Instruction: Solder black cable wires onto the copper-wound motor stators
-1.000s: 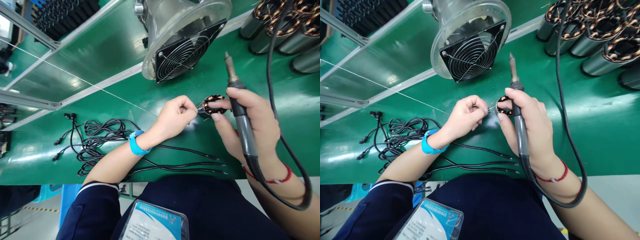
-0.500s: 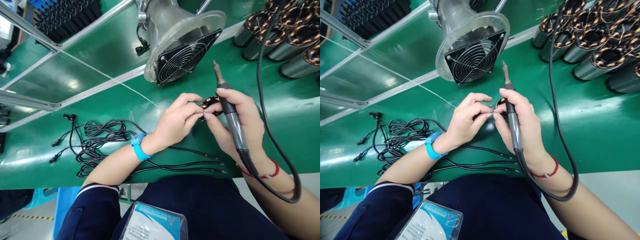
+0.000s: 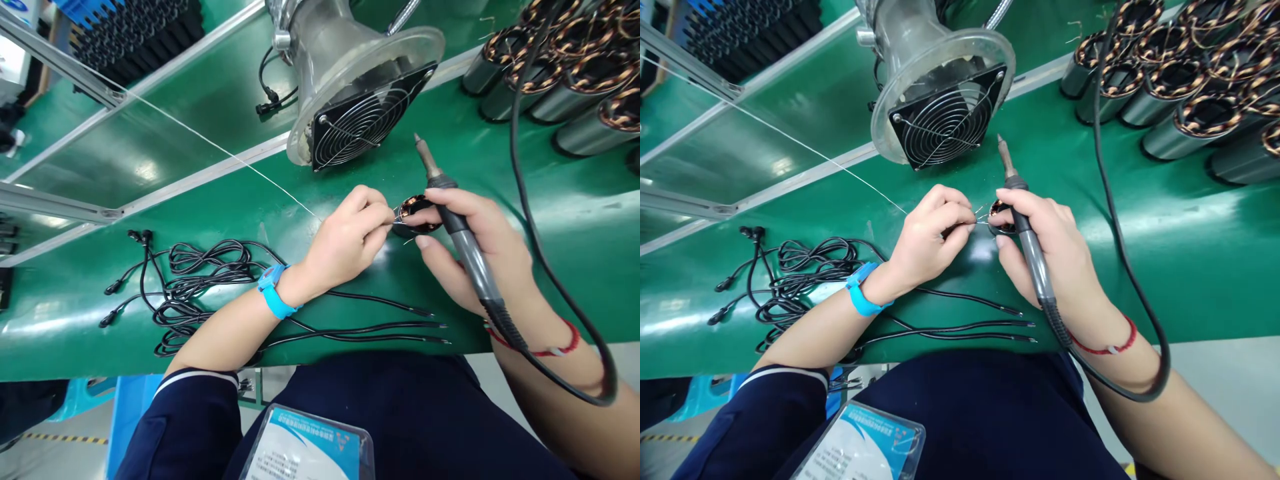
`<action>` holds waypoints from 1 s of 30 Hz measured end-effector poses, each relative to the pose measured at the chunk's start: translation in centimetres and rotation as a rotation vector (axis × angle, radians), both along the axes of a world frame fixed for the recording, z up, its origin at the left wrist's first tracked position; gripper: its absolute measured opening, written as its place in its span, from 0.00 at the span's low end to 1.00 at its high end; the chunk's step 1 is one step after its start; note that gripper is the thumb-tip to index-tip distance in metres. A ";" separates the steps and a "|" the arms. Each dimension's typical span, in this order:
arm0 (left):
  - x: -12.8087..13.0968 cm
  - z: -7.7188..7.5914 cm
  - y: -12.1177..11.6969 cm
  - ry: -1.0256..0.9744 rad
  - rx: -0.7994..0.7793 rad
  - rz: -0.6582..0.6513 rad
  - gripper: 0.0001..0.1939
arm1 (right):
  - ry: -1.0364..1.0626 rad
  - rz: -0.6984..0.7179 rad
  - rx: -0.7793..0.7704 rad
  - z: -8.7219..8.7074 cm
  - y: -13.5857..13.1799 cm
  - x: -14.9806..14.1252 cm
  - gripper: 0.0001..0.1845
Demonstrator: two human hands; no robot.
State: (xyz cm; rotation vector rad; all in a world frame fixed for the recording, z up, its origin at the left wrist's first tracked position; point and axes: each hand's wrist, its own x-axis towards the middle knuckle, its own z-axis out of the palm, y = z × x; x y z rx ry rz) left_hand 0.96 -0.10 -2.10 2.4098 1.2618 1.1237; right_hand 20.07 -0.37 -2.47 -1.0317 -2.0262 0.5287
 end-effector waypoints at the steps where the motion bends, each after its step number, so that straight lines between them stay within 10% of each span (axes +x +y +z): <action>1: -0.1 0.0 0.1 -0.015 -0.024 0.001 0.08 | -0.024 0.031 0.032 0.0 0.1 0.2 0.29; 30: 0.6 1.3 0.7 -0.299 -0.458 0.114 0.07 | 0.115 -0.242 0.051 0.2 -0.1 -0.4 0.23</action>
